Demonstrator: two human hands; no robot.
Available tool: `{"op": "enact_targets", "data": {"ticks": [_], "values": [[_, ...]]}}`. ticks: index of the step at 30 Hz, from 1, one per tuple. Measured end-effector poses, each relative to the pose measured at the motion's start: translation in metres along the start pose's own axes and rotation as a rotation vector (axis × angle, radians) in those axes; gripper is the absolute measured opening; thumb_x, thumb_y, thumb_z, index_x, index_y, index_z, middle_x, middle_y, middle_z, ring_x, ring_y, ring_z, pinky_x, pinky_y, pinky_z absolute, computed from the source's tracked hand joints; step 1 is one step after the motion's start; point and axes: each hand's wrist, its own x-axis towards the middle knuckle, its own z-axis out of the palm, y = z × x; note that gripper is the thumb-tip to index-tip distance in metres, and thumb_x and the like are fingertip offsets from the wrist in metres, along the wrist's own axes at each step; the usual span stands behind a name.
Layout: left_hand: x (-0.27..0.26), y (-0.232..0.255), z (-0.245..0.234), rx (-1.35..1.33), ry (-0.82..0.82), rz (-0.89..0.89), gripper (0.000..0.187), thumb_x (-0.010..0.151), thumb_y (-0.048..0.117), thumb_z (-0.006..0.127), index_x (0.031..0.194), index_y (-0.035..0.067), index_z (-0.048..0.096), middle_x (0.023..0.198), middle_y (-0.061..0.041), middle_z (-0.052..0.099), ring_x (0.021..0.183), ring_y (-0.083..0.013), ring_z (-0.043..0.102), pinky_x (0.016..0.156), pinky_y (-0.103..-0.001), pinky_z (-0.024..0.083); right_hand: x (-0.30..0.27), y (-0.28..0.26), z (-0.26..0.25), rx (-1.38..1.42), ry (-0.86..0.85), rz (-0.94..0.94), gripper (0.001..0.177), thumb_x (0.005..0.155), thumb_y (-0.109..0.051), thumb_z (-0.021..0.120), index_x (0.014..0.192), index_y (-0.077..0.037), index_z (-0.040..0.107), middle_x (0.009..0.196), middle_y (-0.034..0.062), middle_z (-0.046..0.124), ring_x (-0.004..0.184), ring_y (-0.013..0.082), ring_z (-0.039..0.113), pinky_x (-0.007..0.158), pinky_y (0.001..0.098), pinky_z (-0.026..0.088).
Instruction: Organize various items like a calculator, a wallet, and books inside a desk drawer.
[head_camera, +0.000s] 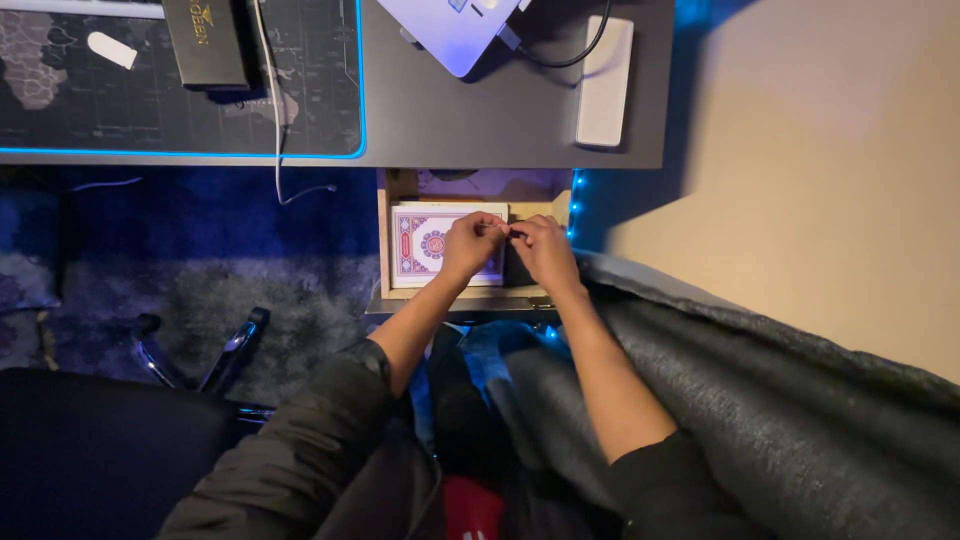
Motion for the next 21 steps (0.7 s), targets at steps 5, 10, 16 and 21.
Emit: {"op": "enact_targets", "data": {"ticks": [5,10,16,21], "values": [[-0.001,-0.001,-0.002,-0.135,-0.017,-0.058,0.020,0.091,0.023,0.074,0.103,0.007,0.075,0.077,-0.003,0.074,0.069,-0.0095,0.067,0.064,-0.027,0.053,0.003,-0.005,-0.001,-0.006,0.052,0.008,0.023,0.080,-0.002,0.076,0.103,-0.003,0.075,0.099,0.0139,0.069,0.091,0.0321,0.066,0.084,0.0428,0.053],[-0.003,-0.017,0.000,-0.286,-0.050,-0.086,0.021,0.096,0.021,0.068,0.110,0.006,0.069,0.079,-0.001,0.070,0.071,-0.0092,0.064,0.063,-0.026,0.050,0.024,0.011,-0.005,-0.059,0.074,0.115,0.019,0.084,0.000,0.074,0.103,-0.002,0.073,0.101,0.0154,0.067,0.092,0.0343,0.066,0.082,0.0436,0.055],[-0.011,-0.042,-0.001,-0.239,-0.096,-0.034,0.020,0.101,0.022,0.063,0.105,0.004,0.069,0.081,-0.001,0.068,0.072,-0.0084,0.062,0.065,-0.024,0.050,0.052,0.029,0.002,-0.286,-0.021,0.158,0.014,0.080,-0.002,0.078,0.093,-0.005,0.076,0.103,0.0170,0.068,0.101,0.0396,0.065,0.091,0.0471,0.054],[-0.026,-0.018,-0.008,-0.147,-0.084,-0.092,0.022,0.102,0.025,0.063,0.105,0.005,0.070,0.080,-0.003,0.070,0.072,-0.0097,0.065,0.066,-0.026,0.052,0.059,0.070,0.031,-0.218,-0.068,0.250,0.026,0.084,0.004,0.062,0.102,-0.006,0.077,0.110,0.0211,0.071,0.106,0.0403,0.067,0.091,0.0490,0.054]]}}
